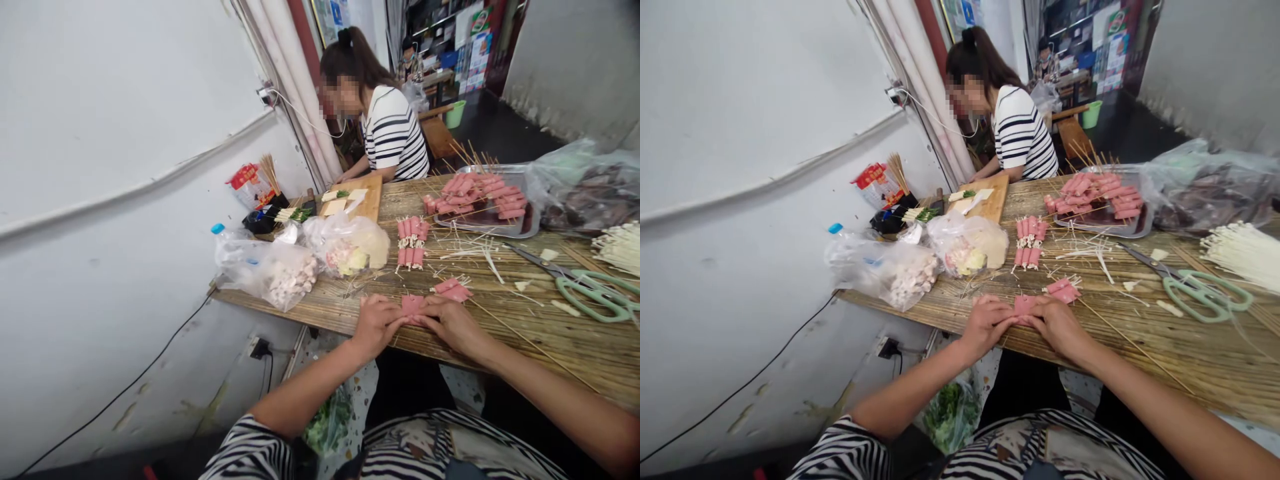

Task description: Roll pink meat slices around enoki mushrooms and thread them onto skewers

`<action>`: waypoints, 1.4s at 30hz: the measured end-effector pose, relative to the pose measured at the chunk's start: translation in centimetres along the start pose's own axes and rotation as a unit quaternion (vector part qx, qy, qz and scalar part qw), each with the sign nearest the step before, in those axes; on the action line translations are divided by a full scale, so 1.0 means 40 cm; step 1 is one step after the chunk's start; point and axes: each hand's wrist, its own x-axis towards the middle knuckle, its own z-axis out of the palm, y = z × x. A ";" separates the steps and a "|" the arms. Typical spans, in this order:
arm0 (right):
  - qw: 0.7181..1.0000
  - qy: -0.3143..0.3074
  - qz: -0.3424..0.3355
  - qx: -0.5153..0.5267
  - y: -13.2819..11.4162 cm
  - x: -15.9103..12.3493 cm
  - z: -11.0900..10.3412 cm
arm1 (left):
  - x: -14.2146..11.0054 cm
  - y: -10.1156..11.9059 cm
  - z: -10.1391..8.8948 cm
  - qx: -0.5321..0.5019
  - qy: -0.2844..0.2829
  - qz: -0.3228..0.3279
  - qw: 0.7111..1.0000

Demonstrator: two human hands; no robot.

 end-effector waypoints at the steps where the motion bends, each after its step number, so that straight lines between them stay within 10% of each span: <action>1: 1.000 0.001 0.003 0.007 0.000 0.001 0.000 | -0.007 0.003 -0.003 0.041 0.020 0.042 0.998; 7: 0.999 -0.019 0.032 -0.001 0.006 0.012 -0.001 | -0.028 0.004 0.005 0.161 0.008 0.208 0.965; 14: 0.996 0.020 -0.033 -0.077 0.002 -0.012 0.006 | -0.017 -0.007 0.025 0.141 -0.068 0.154 0.976; 22: 0.924 0.108 -0.221 -0.294 -0.013 -0.062 0.047 | 0.015 -0.003 0.008 0.102 -0.101 0.128 0.981; 34: 0.980 0.028 -0.105 -0.169 -0.007 -0.019 0.031 | 0.009 0.009 0.007 0.090 -0.056 0.081 0.991; 42: 0.992 -0.005 -0.064 -0.105 -0.004 0.004 0.000 | 0.102 -0.006 -0.022 0.026 -0.240 0.083 0.967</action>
